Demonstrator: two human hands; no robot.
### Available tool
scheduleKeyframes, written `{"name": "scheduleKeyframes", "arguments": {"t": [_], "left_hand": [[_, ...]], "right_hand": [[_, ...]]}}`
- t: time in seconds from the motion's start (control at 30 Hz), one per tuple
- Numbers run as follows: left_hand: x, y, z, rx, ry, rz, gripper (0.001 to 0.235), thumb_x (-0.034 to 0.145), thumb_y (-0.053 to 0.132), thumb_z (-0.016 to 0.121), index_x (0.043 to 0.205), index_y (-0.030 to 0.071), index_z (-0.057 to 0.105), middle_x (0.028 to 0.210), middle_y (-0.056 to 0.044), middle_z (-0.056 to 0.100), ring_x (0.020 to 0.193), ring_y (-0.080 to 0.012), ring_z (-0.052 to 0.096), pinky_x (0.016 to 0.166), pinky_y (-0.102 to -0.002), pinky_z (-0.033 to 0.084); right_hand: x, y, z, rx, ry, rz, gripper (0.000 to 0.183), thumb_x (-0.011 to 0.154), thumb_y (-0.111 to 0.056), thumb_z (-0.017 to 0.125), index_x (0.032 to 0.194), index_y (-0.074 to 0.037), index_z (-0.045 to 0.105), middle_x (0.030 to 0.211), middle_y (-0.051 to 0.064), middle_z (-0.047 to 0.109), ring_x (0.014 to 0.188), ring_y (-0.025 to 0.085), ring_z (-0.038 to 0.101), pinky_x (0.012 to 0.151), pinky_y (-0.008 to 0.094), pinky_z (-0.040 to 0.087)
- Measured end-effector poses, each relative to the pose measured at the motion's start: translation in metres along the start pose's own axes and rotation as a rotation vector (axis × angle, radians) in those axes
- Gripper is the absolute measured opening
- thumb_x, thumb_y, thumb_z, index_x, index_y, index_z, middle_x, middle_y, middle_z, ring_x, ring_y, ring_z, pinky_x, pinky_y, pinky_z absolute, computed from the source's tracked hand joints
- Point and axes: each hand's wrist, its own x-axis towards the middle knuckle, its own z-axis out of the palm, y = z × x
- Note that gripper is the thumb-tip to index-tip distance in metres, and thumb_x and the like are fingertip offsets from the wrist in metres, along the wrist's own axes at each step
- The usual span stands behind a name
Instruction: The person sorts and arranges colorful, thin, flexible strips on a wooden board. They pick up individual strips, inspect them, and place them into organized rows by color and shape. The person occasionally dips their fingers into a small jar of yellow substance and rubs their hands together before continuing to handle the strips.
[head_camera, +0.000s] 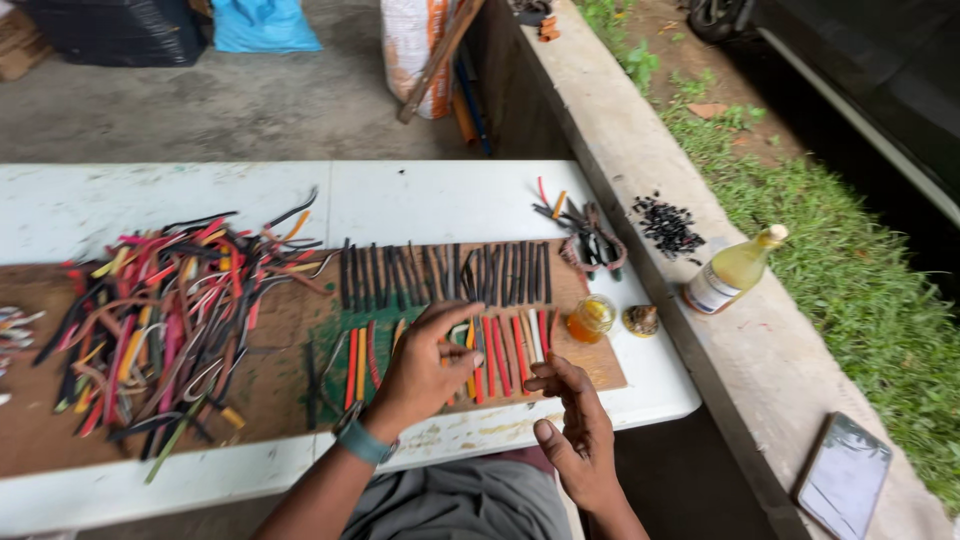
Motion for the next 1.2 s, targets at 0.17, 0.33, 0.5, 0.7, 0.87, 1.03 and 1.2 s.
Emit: {"name": "scheduleKeyframes", "arguments": {"t": [0.17, 0.33, 0.5, 0.7, 0.87, 1.03, 1.2], "left_hand": [[0.113, -0.046, 0.037, -0.018, 0.0, 0.044, 0.059, 0.086, -0.005, 0.069, 0.142, 0.01, 0.057, 0.145, -0.011, 0.053, 0.122, -0.0205, 0.064, 0.087, -0.028, 0.063], [0.225, -0.1, 0.078, -0.009, 0.136, 0.185, 0.063, 0.08, -0.005, 0.075, 0.139, 0.009, 0.06, 0.131, -0.013, 0.063, 0.122, -0.0223, 0.065, 0.087, -0.028, 0.065], [0.312, -0.173, 0.104, 0.145, 0.151, 0.208, 0.069, 0.079, -0.001, 0.081, 0.144, 0.008, 0.058, 0.134, -0.019, 0.063, 0.126, -0.034, 0.059, 0.1, -0.044, 0.052], [0.322, -0.241, 0.084, 0.535, -0.1, -0.062, 0.066, 0.079, 0.002, 0.08, 0.142, 0.015, 0.065, 0.126, -0.024, 0.066, 0.112, -0.0356, 0.066, 0.099, -0.042, 0.055], [0.261, -0.184, 0.0, 0.324, 0.043, -0.157, 0.043, 0.075, 0.012, 0.086, 0.114, 0.006, 0.07, 0.101, -0.014, 0.077, 0.091, -0.021, 0.075, 0.077, -0.035, 0.062], [0.136, -0.118, -0.12, 0.464, 0.195, -0.023, 0.02, 0.082, 0.015, 0.081, 0.099, 0.005, 0.077, 0.087, -0.007, 0.08, 0.082, -0.0164, 0.077, 0.074, -0.031, 0.059], [-0.01, -0.107, -0.243, 0.488, 0.364, -0.411, 0.018, 0.097, 0.016, 0.071, 0.111, 0.009, 0.079, 0.077, -0.015, 0.074, 0.068, -0.0205, 0.065, 0.064, -0.035, 0.052]], "right_hand": [[-0.005, 0.023, -0.048, -0.006, 0.202, 0.051, 0.072, 0.09, -0.017, 0.068, 0.153, 0.004, 0.042, 0.138, 0.018, 0.057, 0.121, 0.028, 0.06, 0.106, 0.043, 0.047], [-0.008, 0.071, -0.104, -0.08, 0.338, 0.044, 0.075, 0.086, -0.017, 0.07, 0.152, 0.004, 0.042, 0.132, 0.021, 0.064, 0.115, 0.03, 0.067, 0.104, 0.043, 0.045], [-0.011, 0.114, -0.145, -0.181, 0.462, 0.291, 0.075, 0.082, -0.021, 0.073, 0.148, 0.001, 0.047, 0.123, 0.023, 0.07, 0.109, 0.031, 0.073, 0.1, 0.045, 0.051], [-0.02, 0.128, -0.152, -0.248, 0.444, 0.278, 0.066, 0.084, -0.012, 0.074, 0.144, 0.003, 0.052, 0.113, 0.022, 0.075, 0.104, 0.029, 0.075, 0.098, 0.044, 0.055], [-0.01, 0.122, -0.132, -0.163, 0.431, 0.223, 0.064, 0.082, -0.001, 0.071, 0.144, 0.004, 0.053, 0.113, 0.02, 0.073, 0.101, 0.027, 0.072, 0.097, 0.042, 0.052], [0.009, 0.101, -0.077, -0.068, 0.258, 0.13, 0.063, 0.086, 0.004, 0.066, 0.147, 0.005, 0.05, 0.118, 0.018, 0.069, 0.105, 0.024, 0.068, 0.1, 0.039, 0.05], [0.009, 0.073, -0.012, -0.048, 0.07, 0.176, 0.061, 0.088, 0.002, 0.067, 0.147, 0.005, 0.05, 0.12, 0.016, 0.067, 0.107, 0.023, 0.067, 0.101, 0.038, 0.05]]}}
